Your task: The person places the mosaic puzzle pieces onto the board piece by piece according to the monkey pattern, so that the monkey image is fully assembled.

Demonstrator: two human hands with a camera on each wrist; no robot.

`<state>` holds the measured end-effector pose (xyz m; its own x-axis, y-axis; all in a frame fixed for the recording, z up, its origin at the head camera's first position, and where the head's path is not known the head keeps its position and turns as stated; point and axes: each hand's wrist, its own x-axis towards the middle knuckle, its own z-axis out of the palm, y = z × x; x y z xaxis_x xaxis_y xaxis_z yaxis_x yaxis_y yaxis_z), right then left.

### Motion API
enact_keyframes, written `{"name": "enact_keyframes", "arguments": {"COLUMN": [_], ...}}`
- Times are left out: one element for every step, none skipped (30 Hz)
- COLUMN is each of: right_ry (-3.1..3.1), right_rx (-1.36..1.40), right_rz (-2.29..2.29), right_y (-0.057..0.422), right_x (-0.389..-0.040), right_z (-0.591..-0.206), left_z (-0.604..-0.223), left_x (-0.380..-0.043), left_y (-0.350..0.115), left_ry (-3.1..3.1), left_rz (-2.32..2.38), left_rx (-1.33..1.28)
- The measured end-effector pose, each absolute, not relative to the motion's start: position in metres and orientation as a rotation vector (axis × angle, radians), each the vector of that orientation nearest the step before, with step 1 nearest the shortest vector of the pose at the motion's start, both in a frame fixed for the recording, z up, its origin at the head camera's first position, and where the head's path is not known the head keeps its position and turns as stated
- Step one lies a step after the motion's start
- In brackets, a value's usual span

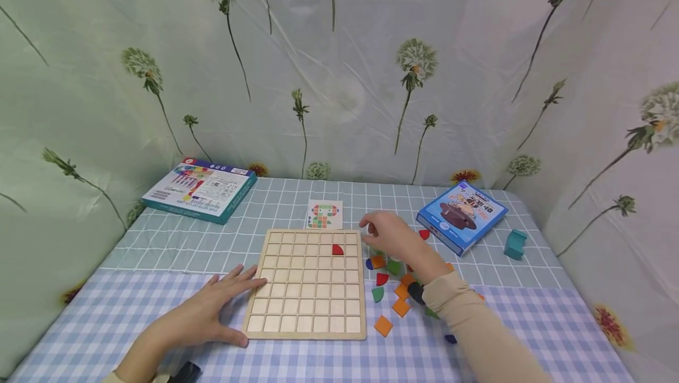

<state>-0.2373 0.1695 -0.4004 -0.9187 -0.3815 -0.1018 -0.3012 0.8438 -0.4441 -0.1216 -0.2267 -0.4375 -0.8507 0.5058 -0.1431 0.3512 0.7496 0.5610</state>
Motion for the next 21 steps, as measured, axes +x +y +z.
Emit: {"name": "enact_keyframes", "arguments": {"right_ry": [2.837, 2.837, 2.841, 2.843, 2.847, 2.849, 2.849, 2.848, 2.844, 2.837, 2.828, 2.817, 2.806, 2.795, 2.785, 2.777, 2.773, 2.769, 2.764, 2.762, 2.761], "right_rx": [-0.521, -0.522, -0.527, -0.528, -0.527, -0.532, -0.529, -0.528, -0.514, -0.497, -0.464, -0.444, -0.418, -0.402, -0.388, -0.382, -0.374, -0.374, -0.373, -0.384, -0.381], "right_rz": [-0.643, -0.646, -0.644, -0.641, -0.637, -0.634, -0.631, -0.622, -0.619, -0.618, -0.623, -0.622, -0.623, -0.623, -0.628, -0.630, -0.632, -0.633, -0.638, -0.637, -0.641], "right_y": [0.175, 0.181, 0.188, 0.194, 0.200, 0.205, 0.211, 0.216, 0.221, 0.225, 0.229, 0.233, 0.236, 0.239, 0.242, 0.244, 0.246, 0.247, 0.249, 0.250, 0.251], "right_x": [-0.237, -0.237, -0.237, -0.238, -0.238, -0.239, -0.240, -0.241, -0.242, -0.242, -0.243, -0.243, -0.243, -0.243, -0.242, -0.242, -0.241, -0.240, -0.239, -0.238, -0.237], "right_z": [-0.399, -0.398, -0.397, -0.397, -0.396, -0.396, -0.396, -0.396, -0.396, -0.396, -0.396, -0.397, -0.397, -0.397, -0.398, -0.398, -0.399, -0.399, -0.400, -0.401, -0.401], "left_z": [-0.437, -0.437, -0.437, -0.437, -0.437, -0.436, -0.436, -0.436, -0.436, -0.436, -0.437, -0.437, -0.437, -0.437, -0.437, -0.437, -0.437, -0.437, -0.438, -0.438, -0.438], "left_x": [-0.122, -0.122, -0.121, -0.121, -0.121, -0.121, -0.121, -0.121, -0.121, -0.121, -0.121, -0.121, -0.121, -0.121, -0.121, -0.121, -0.121, -0.121, -0.121, -0.121, -0.121], "left_y": [-0.227, -0.227, -0.227, -0.227, -0.227, -0.227, -0.227, -0.227, -0.227, -0.227, -0.227, -0.227, -0.227, -0.226, -0.226, -0.226, -0.226, -0.226, -0.227, -0.227, -0.227], "left_ry": [2.664, 2.666, 2.665, 2.664, 2.664, 2.663, 2.661, 2.661, 2.659, 2.658, 2.658, 2.656, 2.655, 2.657, 2.656, 2.656, 2.657, 2.656, 2.657, 2.657, 2.656], "left_rz": [0.769, 0.768, 0.769, 0.772, 0.773, 0.777, 0.780, 0.781, 0.783, 0.784, 0.784, 0.785, 0.785, 0.783, 0.784, 0.784, 0.783, 0.783, 0.782, 0.781, 0.781], "left_rx": [0.671, 0.673, 0.673, 0.671, 0.672, 0.670, 0.668, 0.667, 0.664, 0.664, 0.664, 0.660, 0.660, 0.659, 0.657, 0.656, 0.654, 0.652, 0.652, 0.650, 0.649]}}
